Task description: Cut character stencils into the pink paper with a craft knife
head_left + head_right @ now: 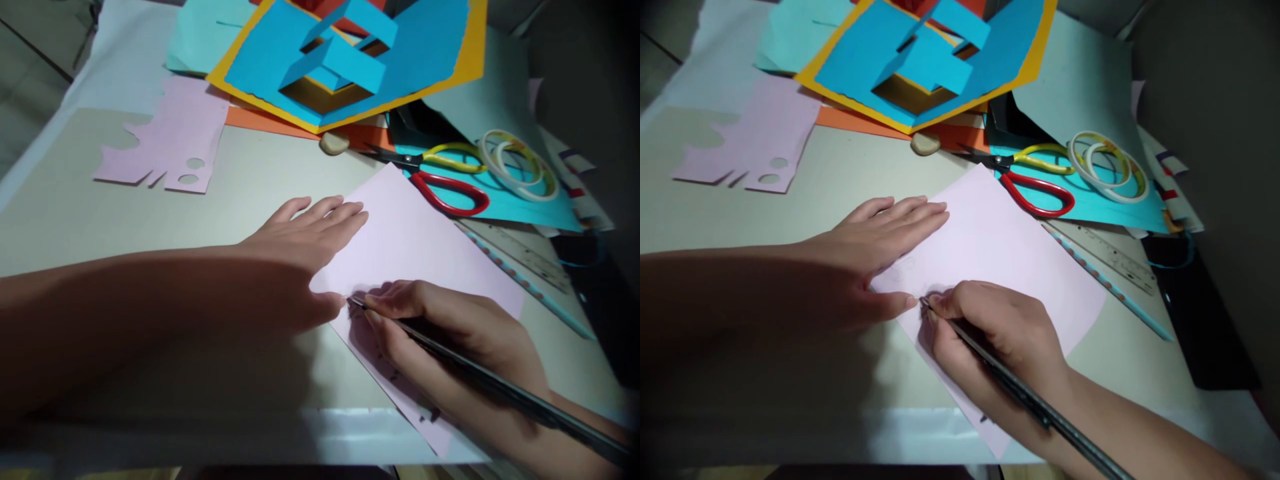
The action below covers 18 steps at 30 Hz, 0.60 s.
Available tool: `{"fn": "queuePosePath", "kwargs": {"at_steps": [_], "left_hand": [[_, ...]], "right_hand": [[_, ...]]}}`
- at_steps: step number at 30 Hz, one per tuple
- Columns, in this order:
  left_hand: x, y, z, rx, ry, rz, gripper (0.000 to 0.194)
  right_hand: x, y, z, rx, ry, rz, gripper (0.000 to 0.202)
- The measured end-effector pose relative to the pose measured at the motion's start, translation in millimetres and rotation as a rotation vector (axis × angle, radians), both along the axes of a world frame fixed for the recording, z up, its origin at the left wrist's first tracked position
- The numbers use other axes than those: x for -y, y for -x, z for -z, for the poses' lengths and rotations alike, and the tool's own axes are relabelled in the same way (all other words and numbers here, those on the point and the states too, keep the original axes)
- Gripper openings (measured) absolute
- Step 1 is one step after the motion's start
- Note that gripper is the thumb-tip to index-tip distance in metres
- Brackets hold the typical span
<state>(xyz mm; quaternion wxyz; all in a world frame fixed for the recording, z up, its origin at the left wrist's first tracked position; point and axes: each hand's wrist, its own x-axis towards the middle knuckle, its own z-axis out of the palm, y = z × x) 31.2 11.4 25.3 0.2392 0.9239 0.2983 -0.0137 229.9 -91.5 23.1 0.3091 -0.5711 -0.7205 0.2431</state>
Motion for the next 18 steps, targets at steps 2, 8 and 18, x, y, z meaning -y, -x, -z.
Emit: {"fn": "queuePosePath", "kwargs": {"at_steps": [2, 8, 18], "left_hand": [[-0.1, -0.1, 0.0, 0.002, -0.005, 0.004, 0.088], [-0.4, -2.3, -0.5, -0.019, 0.031, -0.038, 0.091], [-0.2, -3.5, 0.1, 0.002, 0.046, -0.072, 0.09]], "right_hand": [[-0.2, 0.7, -0.4, -0.006, 0.008, -0.014, 0.01], [4.3, 2.3, -0.4, -0.009, 0.007, -0.032, 0.012], [-1.2, 3.6, -4.4, 0.022, -0.021, -0.053, 0.007]]}}
